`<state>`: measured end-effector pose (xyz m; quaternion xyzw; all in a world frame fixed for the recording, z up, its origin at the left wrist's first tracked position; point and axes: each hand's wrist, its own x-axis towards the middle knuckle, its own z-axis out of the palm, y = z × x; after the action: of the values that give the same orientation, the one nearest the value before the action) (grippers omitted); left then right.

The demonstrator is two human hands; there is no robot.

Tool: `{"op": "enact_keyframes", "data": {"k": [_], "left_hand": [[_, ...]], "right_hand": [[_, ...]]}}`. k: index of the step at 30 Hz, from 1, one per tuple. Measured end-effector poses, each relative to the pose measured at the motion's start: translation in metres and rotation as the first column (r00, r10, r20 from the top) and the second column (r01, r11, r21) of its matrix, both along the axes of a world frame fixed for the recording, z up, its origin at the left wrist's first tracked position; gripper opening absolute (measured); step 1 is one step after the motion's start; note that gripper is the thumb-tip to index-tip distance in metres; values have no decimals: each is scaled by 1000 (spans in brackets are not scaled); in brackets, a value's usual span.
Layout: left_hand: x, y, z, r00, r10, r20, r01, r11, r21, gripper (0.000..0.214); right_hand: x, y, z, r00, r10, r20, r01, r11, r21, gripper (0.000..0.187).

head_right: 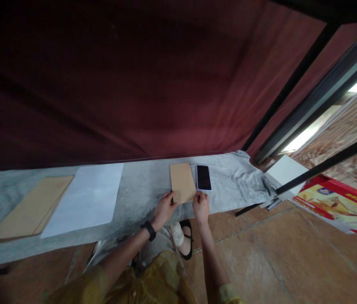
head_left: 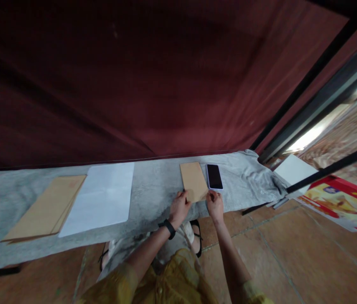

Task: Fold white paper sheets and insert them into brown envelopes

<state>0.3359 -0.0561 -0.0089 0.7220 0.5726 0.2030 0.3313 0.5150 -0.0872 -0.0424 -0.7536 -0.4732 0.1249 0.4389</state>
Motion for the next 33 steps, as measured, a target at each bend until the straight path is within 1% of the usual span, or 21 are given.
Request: {"op": "enact_keyframes", "data": {"k": [5,8,11,12,14,17,19,21,24,25,26,28,31,33], "left_hand": [[-1,-3,4,999,-6,37,6,1000,-7,48],[-10,-9,4,994,-34,108,35,999,0,50],[-38,-21,-1,987,-78,138,65,993,95,49],[-52,-26,-4,990,-70,120,53,989,139,49],[-87,-37,-8,998,-25,56,13,977,213,49],[-147,-53,-13,992,96,-76,-67,945,320,49],[-187,-61,-16,970,164,-180,-78,910,407,52],[-223,-67,-19,924,255,-286,-91,871,482,59],[-263,-72,-24,853,351,-386,-117,850,513,68],[-272,-73,-24,838,363,-407,-124,853,506,69],[-279,-73,-24,826,367,-427,-128,861,493,69],[-287,-72,-20,810,355,-466,-125,882,454,66],[-288,-69,-8,802,322,-504,-114,910,399,59],[-287,-67,1,807,304,-506,-110,920,376,56]], "right_hand": [[0,0,4,1000,2,-13,-2,1000,9,41],[1,-5,5,1000,-15,-23,16,1000,21,44],[-3,-18,3,1000,-22,16,21,997,77,48],[-7,-24,2,1000,-13,19,11,995,96,46],[-20,-36,-1,998,56,-16,-54,991,121,43],[-53,-46,-5,973,199,-112,-186,975,122,39],[-81,-46,-7,935,290,-202,-270,955,124,37],[-110,-39,-9,888,360,-286,-344,933,108,36],[-157,-25,-10,818,425,-387,-442,896,49,35],[-172,-20,-11,786,449,-424,-481,876,36,35],[-188,-16,-10,741,479,-471,-537,843,13,35],[-216,-10,-10,680,505,-532,-615,787,-39,35],[-251,-6,-8,673,515,-531,-644,761,-79,33],[-267,-6,-6,688,527,-499,-649,755,-98,30]]}}
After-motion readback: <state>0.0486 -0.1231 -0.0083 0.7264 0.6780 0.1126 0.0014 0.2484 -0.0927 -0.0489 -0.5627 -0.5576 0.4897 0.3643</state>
